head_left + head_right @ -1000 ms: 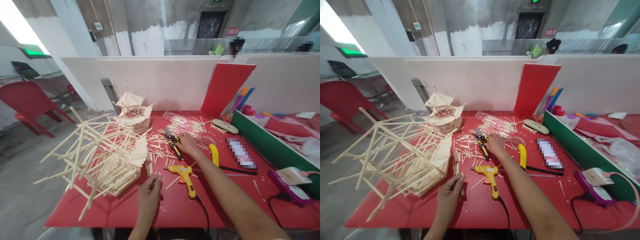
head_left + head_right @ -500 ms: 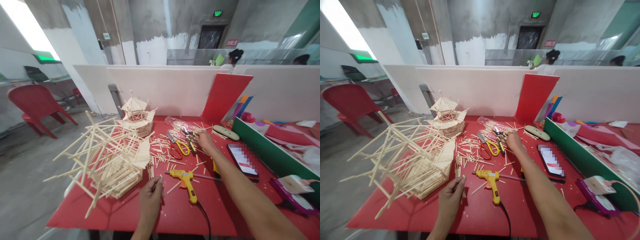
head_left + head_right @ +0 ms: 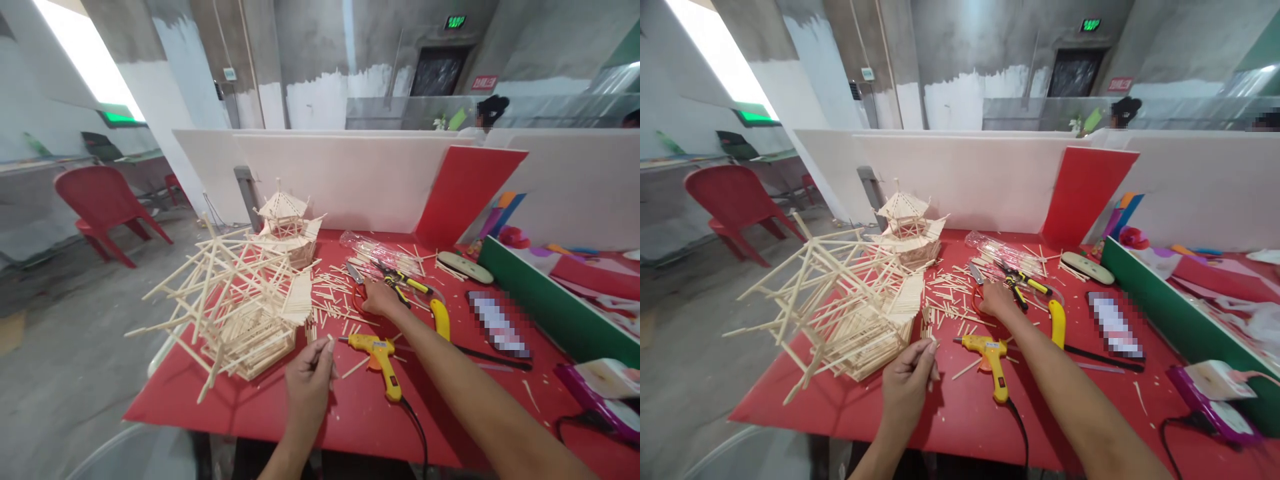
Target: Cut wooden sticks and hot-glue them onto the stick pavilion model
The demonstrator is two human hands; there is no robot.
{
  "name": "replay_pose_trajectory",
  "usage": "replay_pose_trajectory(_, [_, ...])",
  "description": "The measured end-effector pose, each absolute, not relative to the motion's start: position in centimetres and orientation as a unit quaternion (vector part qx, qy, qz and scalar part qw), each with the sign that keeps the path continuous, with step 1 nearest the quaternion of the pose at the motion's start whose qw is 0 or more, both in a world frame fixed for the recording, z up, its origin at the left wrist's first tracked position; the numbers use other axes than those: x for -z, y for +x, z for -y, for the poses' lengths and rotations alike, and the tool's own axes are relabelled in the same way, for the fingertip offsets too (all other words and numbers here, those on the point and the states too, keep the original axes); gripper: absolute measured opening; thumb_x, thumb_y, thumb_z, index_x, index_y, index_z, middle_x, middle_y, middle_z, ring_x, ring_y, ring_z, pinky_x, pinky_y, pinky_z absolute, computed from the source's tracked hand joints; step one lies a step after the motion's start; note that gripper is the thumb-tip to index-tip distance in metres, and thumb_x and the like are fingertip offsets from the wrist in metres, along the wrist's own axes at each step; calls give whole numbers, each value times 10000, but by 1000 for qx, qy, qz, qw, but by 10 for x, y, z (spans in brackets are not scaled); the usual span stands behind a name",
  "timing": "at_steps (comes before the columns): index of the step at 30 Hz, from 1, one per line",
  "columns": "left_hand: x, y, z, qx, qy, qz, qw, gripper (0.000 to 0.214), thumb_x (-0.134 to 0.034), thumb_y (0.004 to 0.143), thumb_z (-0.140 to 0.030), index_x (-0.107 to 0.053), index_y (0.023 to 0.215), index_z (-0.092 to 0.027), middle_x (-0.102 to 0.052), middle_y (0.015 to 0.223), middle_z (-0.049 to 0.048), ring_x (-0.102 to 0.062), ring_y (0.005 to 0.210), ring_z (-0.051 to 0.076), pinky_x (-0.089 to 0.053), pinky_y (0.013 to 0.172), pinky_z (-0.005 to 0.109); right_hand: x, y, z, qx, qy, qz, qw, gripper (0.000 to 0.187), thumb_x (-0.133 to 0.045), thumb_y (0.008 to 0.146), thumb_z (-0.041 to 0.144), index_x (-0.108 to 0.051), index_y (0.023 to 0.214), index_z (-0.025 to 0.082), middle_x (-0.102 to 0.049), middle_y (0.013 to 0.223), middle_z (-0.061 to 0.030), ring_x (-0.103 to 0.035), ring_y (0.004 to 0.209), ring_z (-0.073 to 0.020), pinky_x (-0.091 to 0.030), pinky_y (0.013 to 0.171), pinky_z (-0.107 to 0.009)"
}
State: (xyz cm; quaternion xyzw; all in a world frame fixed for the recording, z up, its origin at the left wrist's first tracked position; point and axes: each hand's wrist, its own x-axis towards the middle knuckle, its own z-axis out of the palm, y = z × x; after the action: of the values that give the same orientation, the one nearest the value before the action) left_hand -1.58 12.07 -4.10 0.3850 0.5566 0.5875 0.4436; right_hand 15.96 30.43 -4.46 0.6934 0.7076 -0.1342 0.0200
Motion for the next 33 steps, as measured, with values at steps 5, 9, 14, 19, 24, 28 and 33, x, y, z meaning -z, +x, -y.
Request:
replay_pose_trajectory(5, [33, -16, -119, -603, 369, -531, 467, 309, -679, 797, -445, -701, 864, -144, -559, 472, -41, -422, 390, 58, -351, 417, 171, 28, 178, -297, 161, 686, -707, -48, 557, -599, 879, 396, -462, 1364, 159, -678, 1122, -147, -652, 994, -268, -490, 821, -347])
replay_pose_trajectory(9, [27, -17, -121, -620, 361, -516, 467, 287, -669, 810, -434, -679, 860, -152, -576, 509, -38, -418, 385, 50, -349, 410, 168, 15, 191, -248, 173, 663, -713, -148, 641, -532, 897, 422, -299, 1460, 225, -673, 1152, -93, -652, 983, -228, -482, 787, -287])
replay_pose_trajectory(14, [20, -13, -126, -634, 379, -499, 454, 275, -663, 811, -429, -659, 790, -155, -598, 601, -22, -428, 382, 48, -352, 398, 184, 13, 185, -152, 252, 584, -705, -316, 533, -559, 860, 440, -422, 1336, 241, -671, 1003, -43, -643, 835, -206, -513, 744, -318])
replay_pose_trajectory(19, [19, -12, -128, -611, 444, -503, 420, 229, -623, 843, -384, -650, 784, -164, -551, 581, -33, -451, 437, 74, -378, 454, 201, 11, 166, -105, 213, 530, -776, -266, 537, -609, 859, 453, -460, 1347, 286, -605, 1129, -88, -603, 991, -253, -508, 831, -389])
replay_pose_trajectory(24, [19, -17, -119, -587, 500, -522, 366, 268, -573, 854, -315, -552, 619, -187, -516, 527, -29, -476, 470, 104, -387, 487, 212, 5, 152, -109, 176, 528, -796, -239, 523, -626, 849, 439, -496, 1326, 271, -589, 1057, -92, -584, 953, -264, -500, 797, -408])
replay_pose_trajectory(28, [15, -21, -112, -575, 526, -529, 336, 248, -542, 854, -282, -563, 623, -194, -528, 535, -23, -479, 458, 110, -383, 475, 217, 2, 143, -110, 158, 521, -805, -237, 501, -621, 849, 404, -503, 1309, 245, -591, 1023, -99, -581, 919, -267, -494, 762, -408])
replay_pose_trajectory(33, [9, -26, -109, -568, 549, -543, 286, 254, -545, 834, -246, -538, 584, -199, -537, 546, -18, -490, 483, 115, -387, 499, 220, 2, 140, -105, 161, 509, -811, -237, 472, -608, 861, 393, -506, 1299, 249, -596, 1022, -97, -590, 895, -256, -489, 750, -385])
